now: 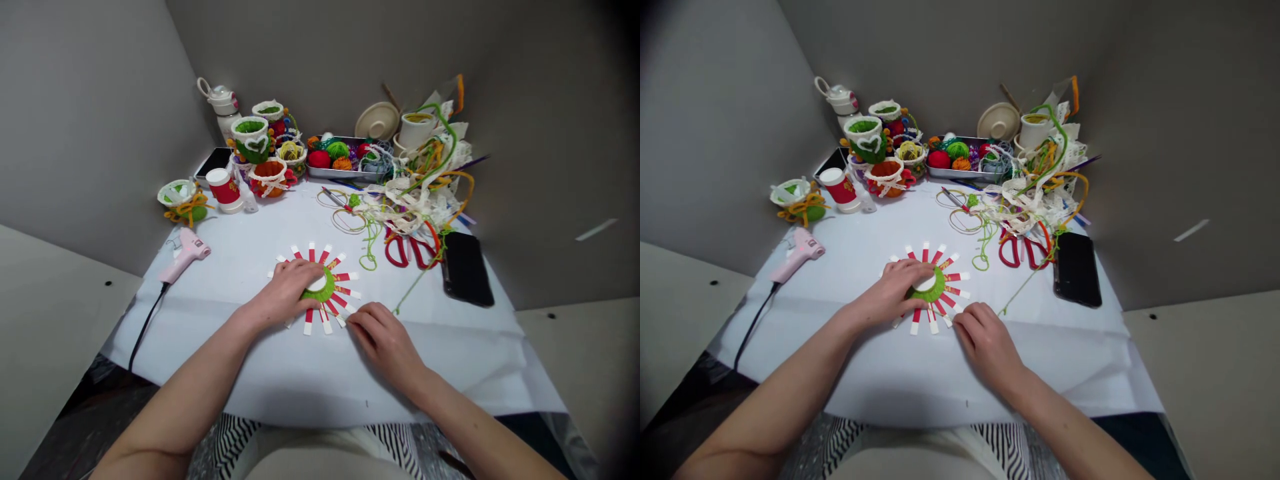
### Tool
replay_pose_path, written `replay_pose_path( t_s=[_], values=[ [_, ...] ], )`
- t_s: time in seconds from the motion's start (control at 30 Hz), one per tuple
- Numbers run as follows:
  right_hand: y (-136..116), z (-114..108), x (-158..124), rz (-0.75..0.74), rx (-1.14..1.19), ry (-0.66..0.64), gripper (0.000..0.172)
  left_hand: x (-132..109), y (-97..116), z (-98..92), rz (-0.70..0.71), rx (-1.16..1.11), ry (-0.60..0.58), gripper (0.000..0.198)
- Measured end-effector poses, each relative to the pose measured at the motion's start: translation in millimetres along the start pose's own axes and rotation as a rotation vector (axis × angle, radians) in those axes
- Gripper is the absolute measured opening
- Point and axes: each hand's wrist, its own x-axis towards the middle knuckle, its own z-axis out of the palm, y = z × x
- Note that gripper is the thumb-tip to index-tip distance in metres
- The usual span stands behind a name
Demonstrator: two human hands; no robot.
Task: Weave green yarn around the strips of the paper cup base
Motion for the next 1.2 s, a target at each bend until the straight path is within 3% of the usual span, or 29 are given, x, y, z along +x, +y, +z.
replay_pose_path(
  t_s=[0.23,0.37,0.57,0.8,1.2],
  values=[
    [-7,0,-10,-0.083,-0.033,-0.056,0.019,3,0,3.1,-0.005,0.029,-0.001,0.050],
    [-5,0,-9,-0.001,-0.080,-0.049,0.020,3,2,1.2,-0.022,0.012,-0.011,0.049],
    [14,-5,21,0.067,-0.156,-0.035,0.020,3,0,2.8,-0.003,-0.011,-0.001,0.043],
    [34,5,62,0.063,-0.069,-0.082,0.019,4,0,2.5,0.004,-0.004,-0.015,0.037],
    [32,17,61,0.104,-0.016,-0.065,0.016,0,3,5.1,-0.011,-0.069,0.032,0.051]
  ],
)
